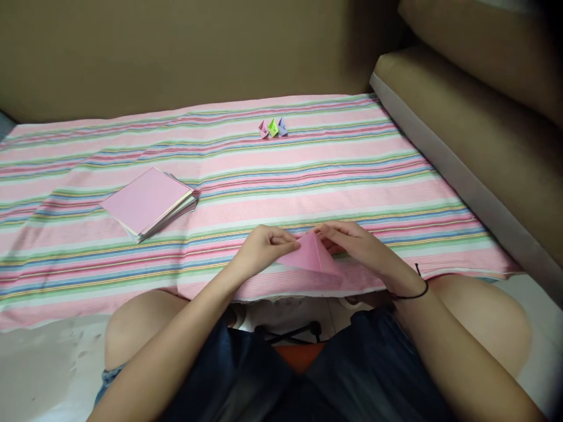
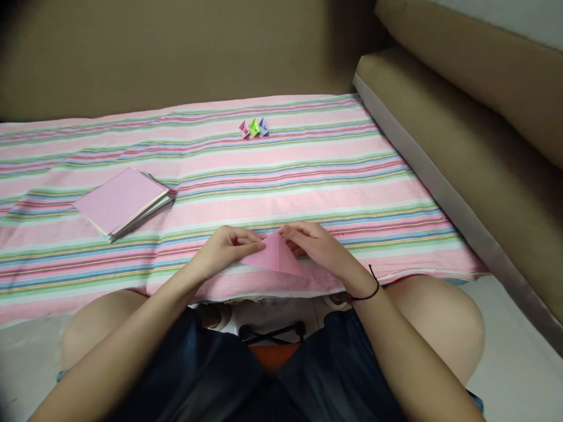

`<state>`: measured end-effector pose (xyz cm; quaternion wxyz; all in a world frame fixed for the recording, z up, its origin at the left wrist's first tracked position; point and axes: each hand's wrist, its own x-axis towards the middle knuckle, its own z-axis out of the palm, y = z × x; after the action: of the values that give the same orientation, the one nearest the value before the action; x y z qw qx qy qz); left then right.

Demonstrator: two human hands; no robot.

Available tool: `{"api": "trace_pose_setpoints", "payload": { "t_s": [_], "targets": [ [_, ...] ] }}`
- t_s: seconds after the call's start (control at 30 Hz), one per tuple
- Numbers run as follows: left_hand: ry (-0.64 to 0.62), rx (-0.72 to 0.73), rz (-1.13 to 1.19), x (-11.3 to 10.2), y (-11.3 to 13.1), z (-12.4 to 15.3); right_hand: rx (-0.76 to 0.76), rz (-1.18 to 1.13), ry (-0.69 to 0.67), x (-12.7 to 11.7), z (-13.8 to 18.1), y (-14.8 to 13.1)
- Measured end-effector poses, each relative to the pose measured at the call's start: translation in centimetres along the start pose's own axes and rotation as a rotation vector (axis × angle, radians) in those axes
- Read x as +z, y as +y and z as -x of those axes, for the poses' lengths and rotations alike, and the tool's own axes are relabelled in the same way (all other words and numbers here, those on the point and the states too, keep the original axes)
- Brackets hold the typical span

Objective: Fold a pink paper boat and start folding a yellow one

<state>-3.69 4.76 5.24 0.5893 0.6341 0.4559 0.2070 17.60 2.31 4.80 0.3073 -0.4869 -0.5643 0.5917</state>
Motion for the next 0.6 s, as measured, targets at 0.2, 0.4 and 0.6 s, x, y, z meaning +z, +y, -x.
{"api": "trace_pose_setpoints", "payload": {
  "t_s": [0.2, 0.4, 0.6],
  "targets": [
    [0.021, -0.071, 0.120, -0.2, -0.5, -0.3, -0.064, 0.210, 0.107, 0.1, 0.2, 0.4],
    [0.065, -0.052, 0.058, 0.4, -0.6, -0.8, -0.129, 0.273, 0.163, 1.2, -0.1, 0.7],
    [0.144, -0.051, 0.254, 0.6, -0.9, -1.1, -0.117, 0.102, 0.138, 1.7, 0.1, 0.9]
  ]
}}
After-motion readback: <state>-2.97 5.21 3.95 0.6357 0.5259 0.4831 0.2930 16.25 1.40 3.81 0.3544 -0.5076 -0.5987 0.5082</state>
